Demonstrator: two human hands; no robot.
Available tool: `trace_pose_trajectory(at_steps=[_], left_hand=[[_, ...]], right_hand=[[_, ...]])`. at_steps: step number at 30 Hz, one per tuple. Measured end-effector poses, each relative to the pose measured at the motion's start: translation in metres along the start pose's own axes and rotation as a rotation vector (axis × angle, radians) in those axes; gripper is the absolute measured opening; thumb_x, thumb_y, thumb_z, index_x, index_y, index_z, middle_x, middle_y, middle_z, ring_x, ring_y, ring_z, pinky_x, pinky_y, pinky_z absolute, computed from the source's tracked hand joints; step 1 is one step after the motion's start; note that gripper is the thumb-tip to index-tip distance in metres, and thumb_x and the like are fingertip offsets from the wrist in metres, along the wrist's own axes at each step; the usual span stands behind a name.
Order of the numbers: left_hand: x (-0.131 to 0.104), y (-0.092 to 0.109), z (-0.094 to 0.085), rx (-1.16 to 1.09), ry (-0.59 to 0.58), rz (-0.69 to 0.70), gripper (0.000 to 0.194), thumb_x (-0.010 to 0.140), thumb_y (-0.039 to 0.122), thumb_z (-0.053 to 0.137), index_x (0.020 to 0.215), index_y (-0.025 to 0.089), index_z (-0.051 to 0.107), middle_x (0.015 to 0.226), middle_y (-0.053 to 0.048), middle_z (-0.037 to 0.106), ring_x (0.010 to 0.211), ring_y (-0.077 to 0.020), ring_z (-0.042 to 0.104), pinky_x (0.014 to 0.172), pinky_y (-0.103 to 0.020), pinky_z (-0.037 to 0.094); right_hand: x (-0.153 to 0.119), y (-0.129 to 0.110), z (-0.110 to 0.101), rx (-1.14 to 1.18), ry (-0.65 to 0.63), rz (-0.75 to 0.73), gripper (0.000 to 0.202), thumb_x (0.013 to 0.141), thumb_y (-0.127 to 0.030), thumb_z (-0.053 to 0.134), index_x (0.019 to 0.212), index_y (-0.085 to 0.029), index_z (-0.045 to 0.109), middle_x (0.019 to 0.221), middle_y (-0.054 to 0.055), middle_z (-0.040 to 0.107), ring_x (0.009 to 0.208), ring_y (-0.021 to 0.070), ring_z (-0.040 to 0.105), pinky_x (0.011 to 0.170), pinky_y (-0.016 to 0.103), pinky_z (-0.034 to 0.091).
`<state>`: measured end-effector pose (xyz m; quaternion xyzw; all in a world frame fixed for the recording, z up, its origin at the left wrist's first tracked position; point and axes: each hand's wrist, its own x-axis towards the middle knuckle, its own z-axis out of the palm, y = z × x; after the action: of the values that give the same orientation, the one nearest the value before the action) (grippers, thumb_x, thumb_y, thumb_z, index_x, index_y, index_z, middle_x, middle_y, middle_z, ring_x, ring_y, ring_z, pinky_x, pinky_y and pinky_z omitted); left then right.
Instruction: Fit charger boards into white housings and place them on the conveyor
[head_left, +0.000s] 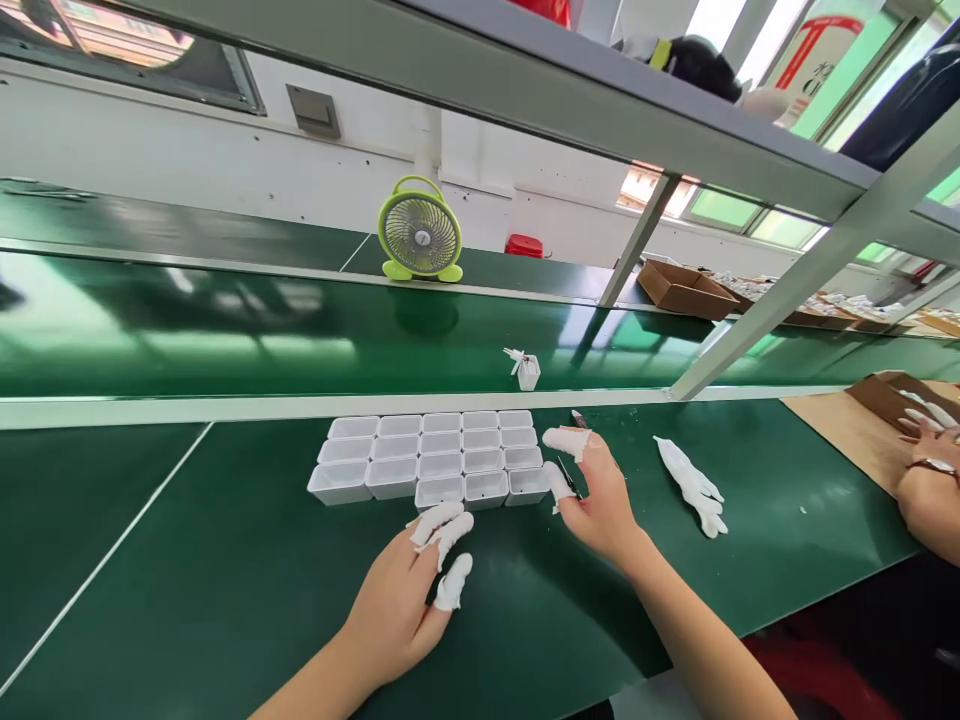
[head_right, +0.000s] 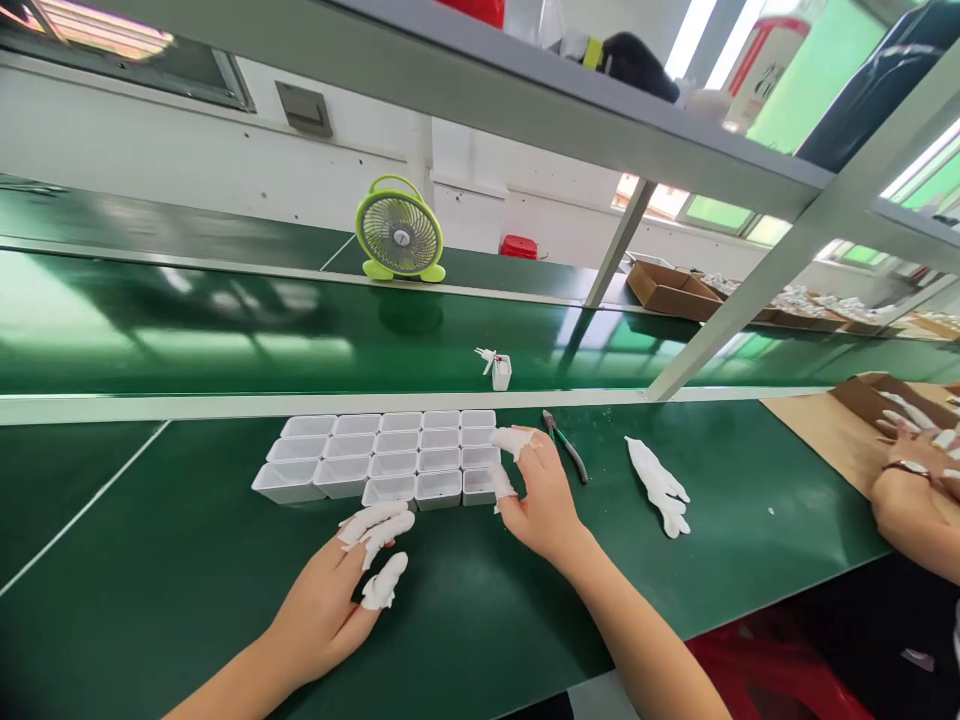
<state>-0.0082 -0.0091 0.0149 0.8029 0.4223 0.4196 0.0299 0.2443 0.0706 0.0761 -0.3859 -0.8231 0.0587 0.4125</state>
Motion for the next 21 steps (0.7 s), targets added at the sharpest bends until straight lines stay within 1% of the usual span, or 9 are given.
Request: trace_pose_trajectory(at_steps=[2,4,8,11,14,16,17,19,21], left_hand=[[0.006,-0.001,-0.002,0.041,-0.006,-0.020,0.041,0.096,0.015,0.046,0.136,0.023,0.049,0.118,-0.012,0.066,0.104,-0.0232,0.067,0.084,-0.035,0.060],[0.009,-0.003,-0.004,0.068,-0.023,-0.053,0.036,0.096,0.016,0.047,0.132,0.023,0.052,0.117,-0.012,0.067,0.104,-0.0227,0.068,0.086,-0.035,0.060],[0.010,-0.007,-0.004,0.107,-0.073,-0.053,0.035,0.098,0.017,0.046,0.132,0.021,0.050,0.121,-0.013,0.066,0.110,-0.0231,0.067,0.091,-0.035,0.059],[0.008,-0.009,-0.003,0.120,-0.085,-0.047,0.039,0.098,0.017,0.047,0.137,0.022,0.047,0.124,-0.013,0.065,0.111,-0.0236,0.066,0.092,-0.037,0.058],[0.007,-0.009,-0.003,0.120,-0.076,-0.076,0.042,0.096,0.016,0.048,0.138,0.022,0.046,0.123,-0.013,0.064,0.108,-0.0235,0.067,0.092,-0.037,0.058],[0.007,-0.009,-0.003,0.139,-0.057,-0.084,0.042,0.096,0.016,0.048,0.138,0.021,0.046,0.118,-0.012,0.066,0.107,-0.0238,0.066,0.091,-0.036,0.057],[0.007,-0.009,-0.004,0.149,-0.052,-0.083,0.042,0.095,0.016,0.048,0.137,0.021,0.046,0.114,-0.012,0.067,0.106,-0.0240,0.066,0.091,-0.037,0.057],[0.007,-0.009,-0.004,0.156,-0.063,-0.078,0.042,0.096,0.017,0.046,0.137,0.020,0.046,0.103,-0.010,0.068,0.100,-0.0237,0.066,0.089,-0.037,0.057],[0.007,-0.009,-0.004,0.156,-0.087,-0.071,0.042,0.096,0.018,0.046,0.138,0.019,0.045,0.097,-0.009,0.067,0.096,-0.0234,0.067,0.089,-0.037,0.057]], right_hand=[[-0.009,-0.001,0.007,-0.030,-0.010,-0.040,0.052,0.086,-0.008,0.052,0.135,-0.026,0.052,0.115,0.011,0.067,0.111,0.0279,0.063,0.093,0.047,0.055],[-0.016,0.002,0.015,-0.051,-0.058,-0.065,0.053,0.086,-0.008,0.050,0.136,-0.024,0.050,0.111,0.012,0.067,0.107,0.0285,0.063,0.088,0.047,0.056],[-0.026,0.001,0.027,-0.085,-0.117,-0.190,0.049,0.085,-0.006,0.051,0.133,-0.019,0.052,0.111,0.014,0.067,0.110,0.0302,0.060,0.092,0.049,0.054],[-0.031,-0.006,0.030,-0.093,-0.168,-0.205,0.042,0.086,-0.006,0.050,0.125,-0.018,0.057,0.106,0.013,0.067,0.108,0.0294,0.059,0.091,0.048,0.052],[-0.035,-0.011,0.030,-0.115,-0.250,-0.207,0.033,0.083,-0.006,0.051,0.111,-0.018,0.063,0.096,0.012,0.065,0.097,0.0279,0.058,0.089,0.046,0.051],[-0.036,-0.011,0.031,-0.137,-0.264,-0.229,0.026,0.081,-0.007,0.053,0.102,-0.018,0.065,0.091,0.011,0.063,0.090,0.0264,0.055,0.090,0.046,0.050],[-0.036,-0.010,0.031,-0.145,-0.261,-0.234,0.025,0.081,-0.007,0.053,0.100,-0.018,0.065,0.091,0.011,0.063,0.090,0.0263,0.055,0.092,0.047,0.050],[-0.036,-0.009,0.032,-0.153,-0.257,-0.221,0.024,0.080,-0.008,0.053,0.099,-0.018,0.065,0.093,0.011,0.063,0.094,0.0275,0.054,0.096,0.050,0.048],[-0.036,-0.008,0.033,-0.151,-0.271,-0.205,0.029,0.079,-0.007,0.053,0.102,-0.019,0.064,0.098,0.012,0.065,0.102,0.0292,0.055,0.100,0.053,0.047]])
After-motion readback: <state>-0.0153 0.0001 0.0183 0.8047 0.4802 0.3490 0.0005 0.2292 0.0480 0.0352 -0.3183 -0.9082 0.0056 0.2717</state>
